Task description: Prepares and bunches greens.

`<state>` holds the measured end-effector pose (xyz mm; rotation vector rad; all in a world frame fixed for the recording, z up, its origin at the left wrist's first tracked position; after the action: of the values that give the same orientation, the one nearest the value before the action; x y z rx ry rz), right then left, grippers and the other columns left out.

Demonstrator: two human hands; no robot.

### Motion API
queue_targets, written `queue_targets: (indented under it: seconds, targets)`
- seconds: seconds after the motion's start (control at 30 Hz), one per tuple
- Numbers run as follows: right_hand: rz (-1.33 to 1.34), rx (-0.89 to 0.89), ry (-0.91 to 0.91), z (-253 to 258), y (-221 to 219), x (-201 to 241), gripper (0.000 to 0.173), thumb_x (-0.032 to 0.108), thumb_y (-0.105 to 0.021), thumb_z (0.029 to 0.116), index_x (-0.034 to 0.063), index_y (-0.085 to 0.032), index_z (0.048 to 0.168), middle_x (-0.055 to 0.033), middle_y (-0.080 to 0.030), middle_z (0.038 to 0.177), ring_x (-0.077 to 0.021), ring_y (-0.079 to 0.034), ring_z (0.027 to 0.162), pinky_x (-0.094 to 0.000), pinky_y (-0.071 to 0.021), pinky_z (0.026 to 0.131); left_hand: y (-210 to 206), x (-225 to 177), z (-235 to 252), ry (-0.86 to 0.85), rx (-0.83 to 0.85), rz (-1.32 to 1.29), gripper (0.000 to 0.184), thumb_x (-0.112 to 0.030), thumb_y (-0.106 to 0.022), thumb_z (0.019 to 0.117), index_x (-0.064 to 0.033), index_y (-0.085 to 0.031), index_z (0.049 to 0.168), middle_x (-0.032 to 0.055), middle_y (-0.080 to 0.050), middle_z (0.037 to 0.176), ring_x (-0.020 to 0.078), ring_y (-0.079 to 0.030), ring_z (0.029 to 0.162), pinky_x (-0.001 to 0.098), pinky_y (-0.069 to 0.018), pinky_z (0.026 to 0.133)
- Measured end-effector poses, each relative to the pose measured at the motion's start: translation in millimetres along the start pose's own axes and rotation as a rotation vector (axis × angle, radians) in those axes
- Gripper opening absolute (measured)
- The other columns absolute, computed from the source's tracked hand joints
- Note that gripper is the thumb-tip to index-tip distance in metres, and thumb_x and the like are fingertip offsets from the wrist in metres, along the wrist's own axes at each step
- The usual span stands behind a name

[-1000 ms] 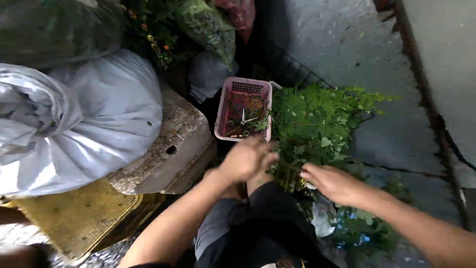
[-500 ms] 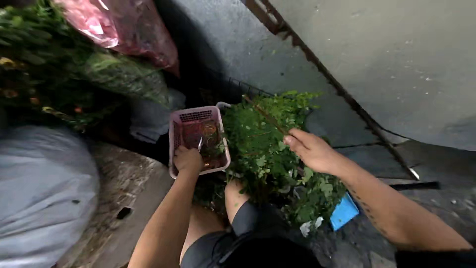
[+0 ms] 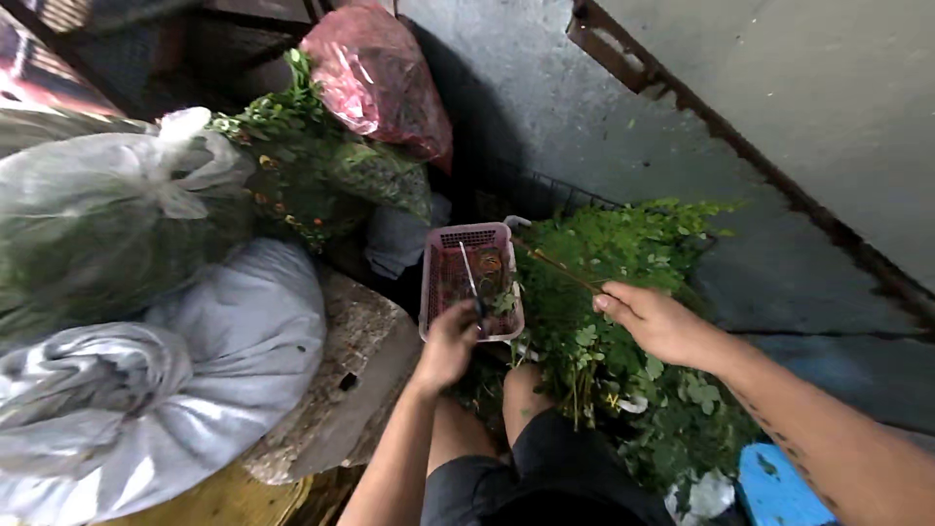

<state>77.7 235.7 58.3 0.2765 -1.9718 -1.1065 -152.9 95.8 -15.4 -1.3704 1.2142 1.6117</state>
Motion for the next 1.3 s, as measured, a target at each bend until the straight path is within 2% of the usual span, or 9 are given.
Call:
queue_targets:
  seconds: [0.1,0.23,0.37,0.47,0.77,1.03,1.17,1.23,1.3]
  targets:
    - [-0.067,-0.001,-0.001,6,-2,11,0.040,0.041,-0.036,0.1116,0.0097,-0.060,0.115,-0.0083,-0.058,0.083,-0.0225,-0.060,0.076,-0.0450,-0.0519,0.072,-48,-3,-16,0.109,0.089,-0.369,0.035,-0.010,-0.065,0.0983,0.0044,-0.055,0.129,0.0151,-0.071,0.106,0.0282,-0.073,0.093,0.0453,-0.0641,0.082]
    - [-0.162,-0.003,-0.048,23,-7,4,0.037,0.040,-0.040,0.1103,0.0092,-0.060,0.115,-0.0115,-0.061,0.082,-0.0276,-0.064,0.076,-0.0496,-0.0546,0.071,-68,23,-1,0.339,0.102,-0.643,0.036,-0.023,-0.042,0.1109,0.0045,-0.049,0.132,0.0180,-0.069,0.103,0.0303,-0.072,0.093,0.0463,-0.0617,0.083]
    - [-0.071,0.044,-0.059,19,-12,-3,0.038,0.038,-0.040,0.1113,0.0074,-0.061,0.118,-0.0142,-0.064,0.091,-0.0290,-0.065,0.084,-0.0516,-0.0540,0.078,-83,4,-4,0.172,0.326,-0.275,0.049,-0.015,-0.059,0.0991,0.0018,-0.050,0.144,0.0132,-0.070,0.122,0.0219,-0.070,0.106,0.0390,-0.0587,0.094]
    - [-0.042,0.138,-0.014,6,-19,4,0.039,0.040,-0.037,0.1116,0.0099,-0.061,0.116,-0.0085,-0.060,0.089,-0.0203,-0.060,0.080,-0.0424,-0.0521,0.075,-109,-19,-12,0.062,0.467,0.041,0.055,-0.020,-0.070,0.0948,-0.0035,-0.054,0.145,0.0082,-0.069,0.124,0.0140,-0.070,0.105,0.0338,-0.0587,0.094]
    - [-0.006,0.312,-0.080,13,-41,-24,0.040,0.037,-0.036,0.1125,0.0087,-0.064,0.113,-0.0035,-0.054,0.080,-0.0135,-0.051,0.068,-0.0339,-0.0465,0.065,-141,-10,6,0.047,0.614,0.233,0.044,-0.018,-0.067,0.0972,-0.0073,-0.059,0.139,0.0075,-0.071,0.118,0.0143,-0.070,0.101,0.0368,-0.0582,0.093]
    - [-0.029,0.318,-0.159,13,-53,-86,0.039,0.033,-0.037,0.1127,0.0049,-0.064,0.107,-0.0066,-0.053,0.078,-0.0171,-0.051,0.068,-0.0371,-0.0465,0.064,-196,27,8,0.222,0.635,-0.031,0.030,-0.010,-0.065,0.0978,-0.0040,-0.065,0.127,0.0050,-0.075,0.100,0.0112,-0.071,0.083,0.0282,-0.0593,0.072]
    - [-0.207,0.195,-0.141,3,-32,-80,0.042,0.040,-0.043,0.1099,0.0044,-0.064,0.118,-0.0165,-0.067,0.100,-0.0320,-0.068,0.093,-0.0552,-0.0548,0.085,-143,9,27,0.220,0.449,0.158,0.044,-0.025,-0.069,0.0993,-0.0041,-0.058,0.137,0.0103,-0.074,0.104,0.0183,-0.073,0.089,0.0382,-0.0618,0.082]
    - [-0.252,0.087,-0.148,-8,-16,-68,0.041,0.044,-0.051,0.1064,0.0097,-0.063,0.124,-0.0137,-0.070,0.102,-0.0312,-0.070,0.094,-0.0559,-0.0570,0.084,-85,1,43,0.233,0.221,0.425,0.053,-0.040,-0.075,0.0937,-0.0079,-0.059,0.133,0.0134,-0.073,0.099,0.0275,-0.072,0.085,0.0518,-0.0609,0.077]
    - [-0.311,0.002,-0.097,-16,-8,-51,0.039,0.043,-0.055,0.1055,0.0136,-0.060,0.131,-0.0109,-0.071,0.098,-0.0299,-0.072,0.090,-0.0544,-0.0586,0.081,-30,2,61,0.303,0.005,0.642,0.047,-0.040,-0.078,0.0882,-0.0099,-0.068,0.123,0.0193,-0.071,0.111,0.0399,-0.070,0.098,0.0664,-0.0555,0.083]
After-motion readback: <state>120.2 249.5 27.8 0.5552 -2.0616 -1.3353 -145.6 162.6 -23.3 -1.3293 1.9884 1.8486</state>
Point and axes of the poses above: each hand's wrist, its own z-axis towards the middle knuckle, its own y-axis out of the back of the hand, x = y × z, the point moved 9 cm from there along z, towards the middle knuckle
